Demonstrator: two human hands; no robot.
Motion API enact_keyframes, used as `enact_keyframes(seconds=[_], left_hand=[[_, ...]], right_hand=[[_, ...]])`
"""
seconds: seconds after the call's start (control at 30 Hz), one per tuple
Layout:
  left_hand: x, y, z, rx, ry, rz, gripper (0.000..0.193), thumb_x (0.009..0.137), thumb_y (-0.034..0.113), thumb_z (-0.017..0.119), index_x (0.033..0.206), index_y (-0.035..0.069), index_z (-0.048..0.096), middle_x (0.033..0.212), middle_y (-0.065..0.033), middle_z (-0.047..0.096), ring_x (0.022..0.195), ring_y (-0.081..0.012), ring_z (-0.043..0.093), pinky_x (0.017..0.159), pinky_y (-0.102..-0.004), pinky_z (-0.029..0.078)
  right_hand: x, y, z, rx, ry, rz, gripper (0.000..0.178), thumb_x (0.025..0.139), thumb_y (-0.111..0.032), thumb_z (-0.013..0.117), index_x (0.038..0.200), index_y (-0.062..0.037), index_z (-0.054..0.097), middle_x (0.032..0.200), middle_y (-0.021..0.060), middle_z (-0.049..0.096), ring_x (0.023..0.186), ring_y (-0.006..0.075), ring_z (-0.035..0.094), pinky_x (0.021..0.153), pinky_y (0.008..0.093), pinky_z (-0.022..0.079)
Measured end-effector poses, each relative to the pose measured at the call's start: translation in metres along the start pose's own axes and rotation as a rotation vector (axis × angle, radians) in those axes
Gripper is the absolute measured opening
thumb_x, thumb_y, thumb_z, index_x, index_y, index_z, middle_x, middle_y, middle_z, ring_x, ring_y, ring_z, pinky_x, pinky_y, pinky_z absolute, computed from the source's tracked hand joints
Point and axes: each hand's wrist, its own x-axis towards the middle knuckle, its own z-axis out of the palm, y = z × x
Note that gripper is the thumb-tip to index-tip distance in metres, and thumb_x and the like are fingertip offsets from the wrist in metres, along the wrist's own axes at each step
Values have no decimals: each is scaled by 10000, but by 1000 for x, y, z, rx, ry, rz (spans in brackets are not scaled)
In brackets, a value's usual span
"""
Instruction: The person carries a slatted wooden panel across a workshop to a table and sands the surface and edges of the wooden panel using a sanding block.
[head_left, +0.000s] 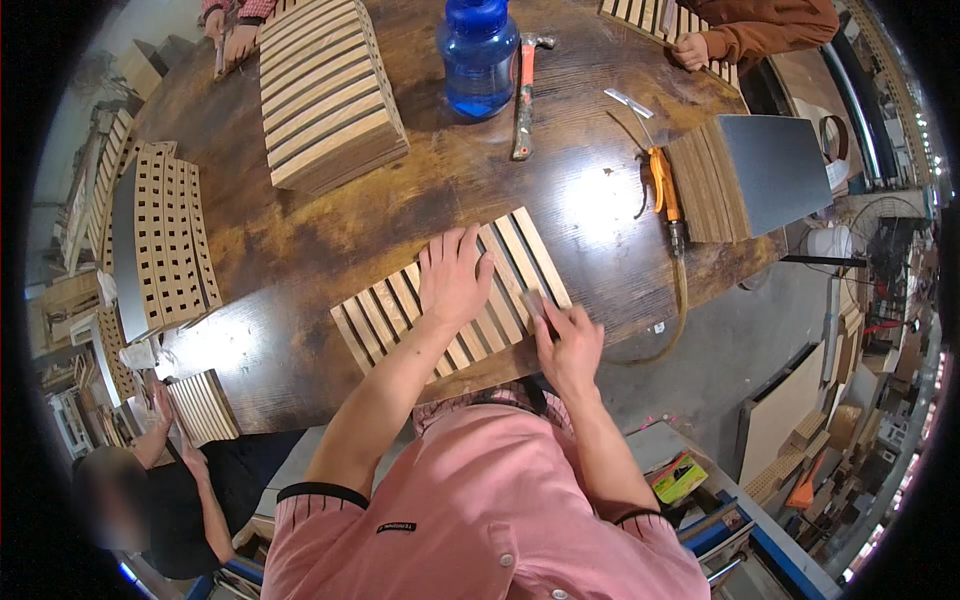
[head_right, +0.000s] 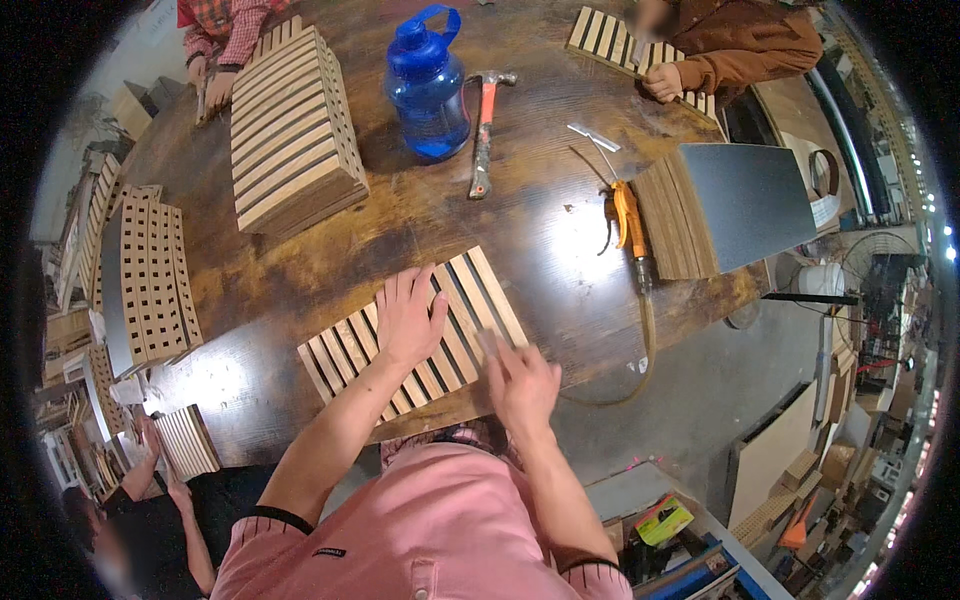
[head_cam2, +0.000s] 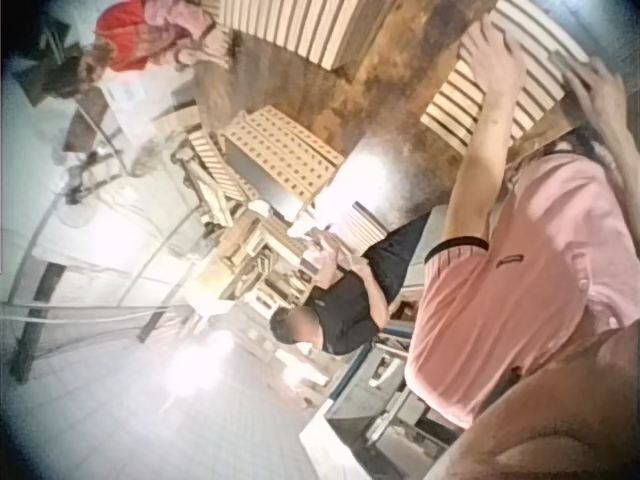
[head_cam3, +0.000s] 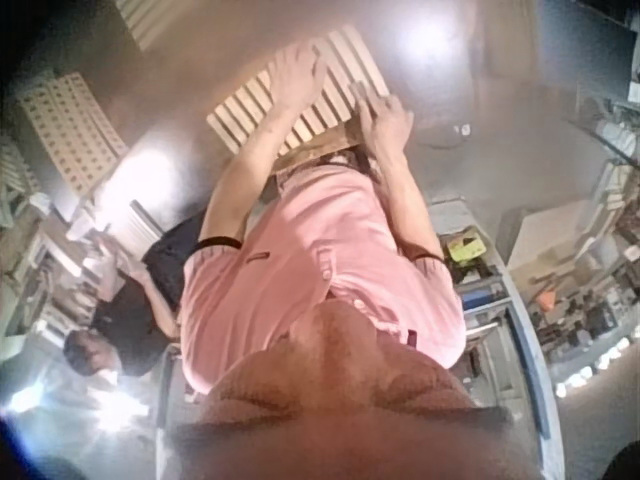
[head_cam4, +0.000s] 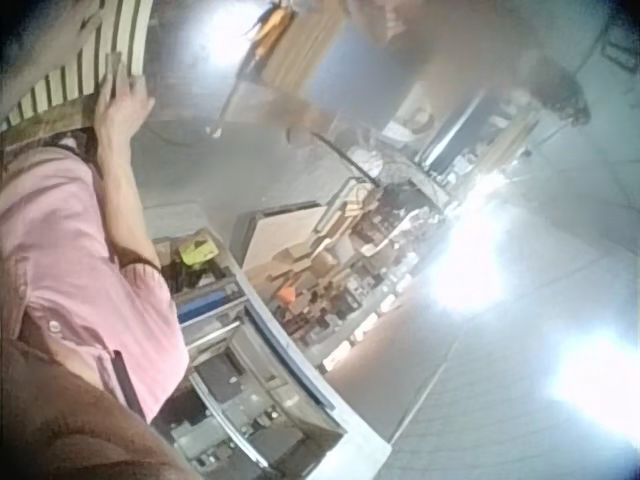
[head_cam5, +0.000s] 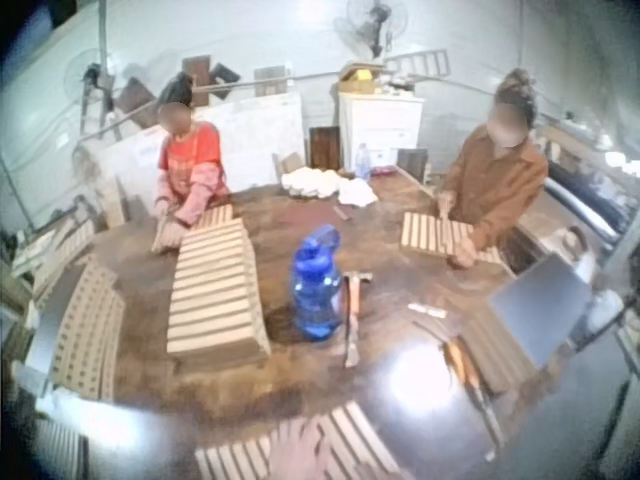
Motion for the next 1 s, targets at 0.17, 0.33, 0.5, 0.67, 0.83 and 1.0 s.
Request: enact_keyframes(seconds=[0.17, 0.33, 0.5, 0.67, 0.83, 1.0], left_hand=[[8, 5, 1, -18, 11, 38, 474, 1009, 264, 596, 1425, 44, 537, 1312, -152, 555, 1229, -356, 501, 1040, -483, 385], [4, -1, -2, -51, -5, -9, 474, 1000, 257, 599, 1417, 38, 547, 1313, -148, 557, 1225, -353, 506, 1039, -480, 388], [3, 2, -2, -27, -40, -25, 496, 1023, 312, 567, 1436, 42, 531, 1327, -163, 548, 1222, -354, 503, 1070, -503, 375], [8, 6, 0, -19, -6, 23, 494, 1012, 297, 579, 1430, 37, 530, 1311, -160, 552, 1210, -356, 505, 1058, -499, 382], [5, -2, -2, -34, 20, -1, 503, 1004, 289, 592, 1431, 30, 529, 1298, -163, 555, 1203, -357, 506, 1050, -496, 386], [2, 1, -4, -22, 2, 3, 499, 1007, 282, 588, 1431, 27, 527, 1305, -165, 548, 1199, -352, 504, 1057, -494, 382]], right_hand=[[128, -39, 58, 66, 215, -161, 271, 924, -260, 707, 1179, -187, 764, 875, 71, 639, 801, 281, 648, 724, 451, 433], [70, -17, 44, -4, 158, -177, 335, 938, -267, 692, 1267, -234, 746, 872, 42, 659, 807, 236, 654, 726, 445, 437], [5, 11, 12, -33, 28, -85, 371, 922, -276, 720, 1292, -270, 747, 867, -4, 685, 817, 154, 653, 731, 418, 429], [129, -37, 57, -3, 171, -161, 290, 930, -274, 703, 1205, -200, 760, 907, 57, 660, 835, 268, 649, 767, 467, 438], [82, -26, 40, 10, 89, -156, 342, 939, -290, 699, 1268, -213, 747, 878, 49, 665, 841, 253, 660, 792, 470, 434], [-12, 10, 3, -23, -24, -1, 327, 951, -285, 697, 1271, -270, 762, 949, 18, 736, 870, 193, 663, 776, 434, 431]])
